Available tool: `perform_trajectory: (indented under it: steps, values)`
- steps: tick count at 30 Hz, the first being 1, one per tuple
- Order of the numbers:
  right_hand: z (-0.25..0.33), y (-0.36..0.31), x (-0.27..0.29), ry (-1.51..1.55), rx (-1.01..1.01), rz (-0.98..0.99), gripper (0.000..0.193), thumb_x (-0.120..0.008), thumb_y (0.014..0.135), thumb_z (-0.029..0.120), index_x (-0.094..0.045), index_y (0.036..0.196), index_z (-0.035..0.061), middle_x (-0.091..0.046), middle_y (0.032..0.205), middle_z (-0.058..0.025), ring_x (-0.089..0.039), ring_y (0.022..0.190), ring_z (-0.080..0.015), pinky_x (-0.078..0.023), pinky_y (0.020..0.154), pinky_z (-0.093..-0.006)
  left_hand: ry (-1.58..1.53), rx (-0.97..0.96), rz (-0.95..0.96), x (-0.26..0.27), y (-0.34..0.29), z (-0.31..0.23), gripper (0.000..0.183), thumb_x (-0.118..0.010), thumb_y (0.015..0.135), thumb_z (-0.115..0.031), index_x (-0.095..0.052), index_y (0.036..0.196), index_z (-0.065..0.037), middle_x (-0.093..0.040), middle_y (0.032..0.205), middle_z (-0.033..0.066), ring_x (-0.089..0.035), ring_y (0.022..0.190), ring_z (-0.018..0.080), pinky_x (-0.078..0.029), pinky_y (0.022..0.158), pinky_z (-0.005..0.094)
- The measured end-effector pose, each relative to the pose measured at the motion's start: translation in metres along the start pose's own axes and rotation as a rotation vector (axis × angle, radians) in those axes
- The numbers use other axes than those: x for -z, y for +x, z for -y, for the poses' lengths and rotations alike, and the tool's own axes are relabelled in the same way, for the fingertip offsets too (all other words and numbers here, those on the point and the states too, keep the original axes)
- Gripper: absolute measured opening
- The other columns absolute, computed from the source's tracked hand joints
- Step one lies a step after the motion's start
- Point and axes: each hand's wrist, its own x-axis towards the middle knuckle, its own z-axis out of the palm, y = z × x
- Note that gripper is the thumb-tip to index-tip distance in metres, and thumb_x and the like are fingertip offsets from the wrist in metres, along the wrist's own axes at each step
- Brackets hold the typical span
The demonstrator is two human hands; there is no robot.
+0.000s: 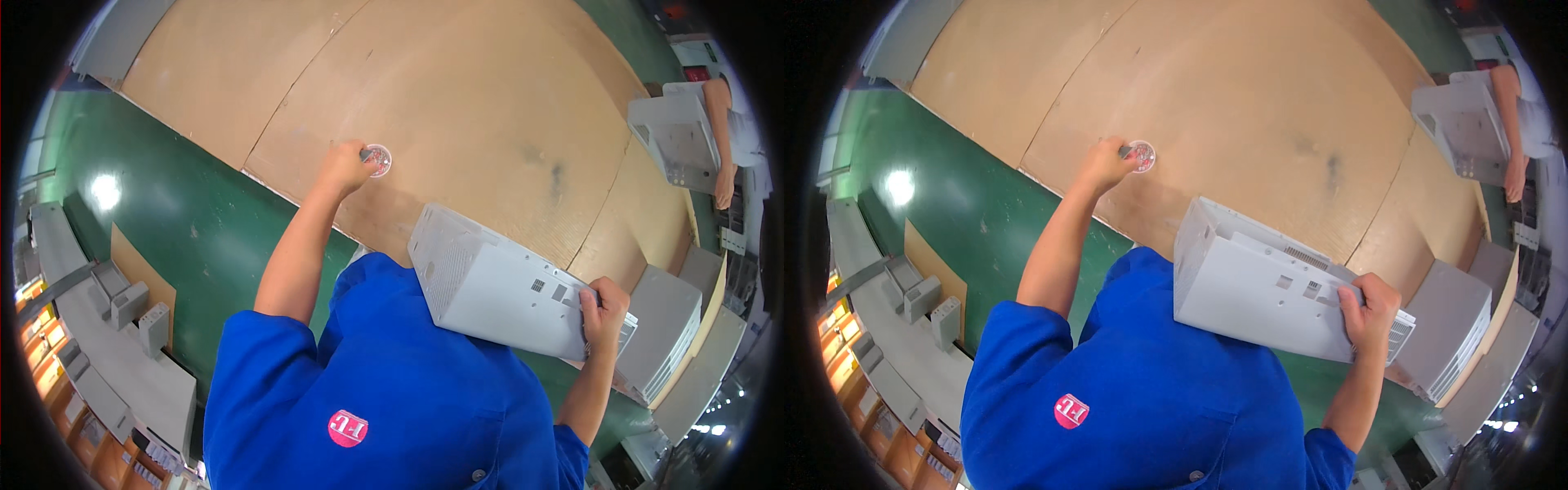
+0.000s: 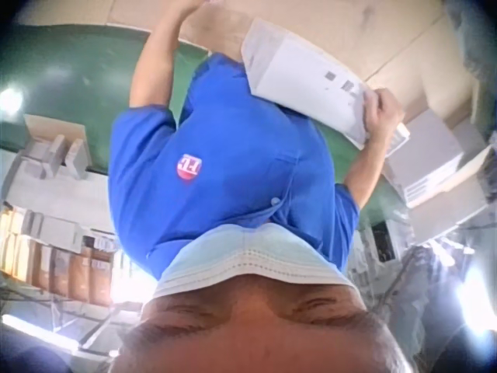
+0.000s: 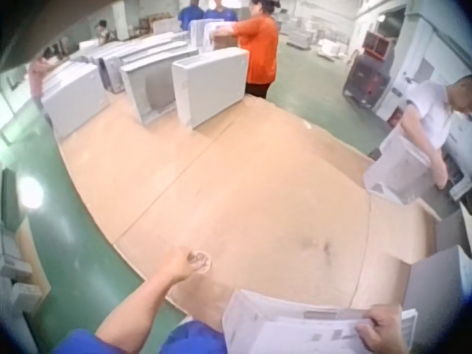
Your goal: The person deburrs metal appliance casings by hand, using a deburring tool to remove sharp edges and burrs.
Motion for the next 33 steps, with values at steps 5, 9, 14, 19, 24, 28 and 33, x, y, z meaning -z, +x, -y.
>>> perform_trajectory:
  steps: [5,9,14,19,24,28,33]
  values:
    - [-0.007,-0.004,0.000,-0.030,-0.015,0.019,0.030,-0.065,0.074,0.025,-0.051,0.065,0.0005,-0.044,0.055,-0.0122,-0.043,0.050,-0.0250,-0.033,0.049,-0.0332,-0.382,-0.134,0.120,-0.021,-0.040,-0.009,0.025,-0.072,0.072,-0.017,-0.066,0.092,-0.003,-0.065,0.084,0.0125,-0.062,0.080,0.0236,-0.049,0.073,0.0336]
    - [-0.003,-0.003,0.002,-0.037,-0.061,0.026,0.030,-0.062,0.077,0.024,-0.050,0.065,0.0001,-0.044,0.055,-0.0106,-0.042,0.050,-0.0215,-0.033,0.049,-0.0321,-0.870,-0.147,0.377,-0.046,-0.084,-0.014,0.028,-0.071,0.074,-0.016,-0.066,0.097,-0.001,-0.063,0.079,0.0092,-0.060,0.077,0.0165,-0.048,0.073,0.0300]
    - [-0.003,-0.002,0.002,-0.028,-0.044,0.034,0.032,-0.059,0.081,0.025,-0.049,0.064,-0.0004,-0.045,0.055,-0.0090,-0.042,0.050,-0.0187,-0.033,0.049,-0.0309,-0.681,-0.012,0.357,-0.085,-0.098,0.016,0.027,-0.069,0.076,-0.017,-0.067,0.096,0.000,-0.067,0.085,0.0146,-0.064,0.079,0.0230,-0.050,0.074,0.0328]
    - [-0.004,-0.004,0.001,-0.015,-0.090,0.043,0.033,-0.058,0.083,0.025,-0.049,0.064,-0.0005,-0.044,0.055,-0.0075,-0.042,0.051,-0.0161,-0.033,0.048,-0.0296,-0.464,-0.056,0.290,-0.137,-0.094,0.043,0.026,-0.064,0.079,-0.025,-0.069,0.093,-0.004,-0.067,0.089,0.0191,-0.065,0.082,0.0331,-0.050,0.075,0.0388]
    - [-0.008,-0.004,0.001,-0.016,-0.051,0.031,0.034,-0.059,0.084,0.026,-0.049,0.065,-0.0004,-0.044,0.055,-0.0068,-0.042,0.051,-0.0154,-0.034,0.049,-0.0287,-0.382,-0.038,0.323,-0.143,-0.091,0.034,0.025,-0.061,0.081,-0.026,-0.070,0.093,-0.006,-0.066,0.088,0.0195,-0.063,0.082,0.0373,-0.050,0.077,0.0417]
    - [-0.008,-0.005,0.002,-0.030,-0.052,0.032,0.034,-0.059,0.084,0.026,-0.050,0.065,-0.0003,-0.045,0.055,-0.0069,-0.042,0.051,-0.0155,-0.034,0.049,-0.0287,-0.311,-0.083,0.287,-0.139,-0.091,0.029,0.024,-0.061,0.081,-0.025,-0.070,0.092,-0.005,-0.066,0.087,0.0211,-0.063,0.082,0.0381,-0.050,0.077,0.0424]
    - [-0.007,-0.006,0.001,-0.015,-0.059,0.028,0.033,-0.059,0.084,0.026,-0.050,0.065,-0.0003,-0.045,0.055,-0.0073,-0.043,0.051,-0.0159,-0.034,0.049,-0.0288,-0.351,-0.121,0.249,-0.150,-0.092,0.037,0.025,-0.061,0.081,-0.023,-0.067,0.092,-0.001,-0.065,0.086,0.0236,-0.062,0.083,0.0393,-0.050,0.078,0.0426]
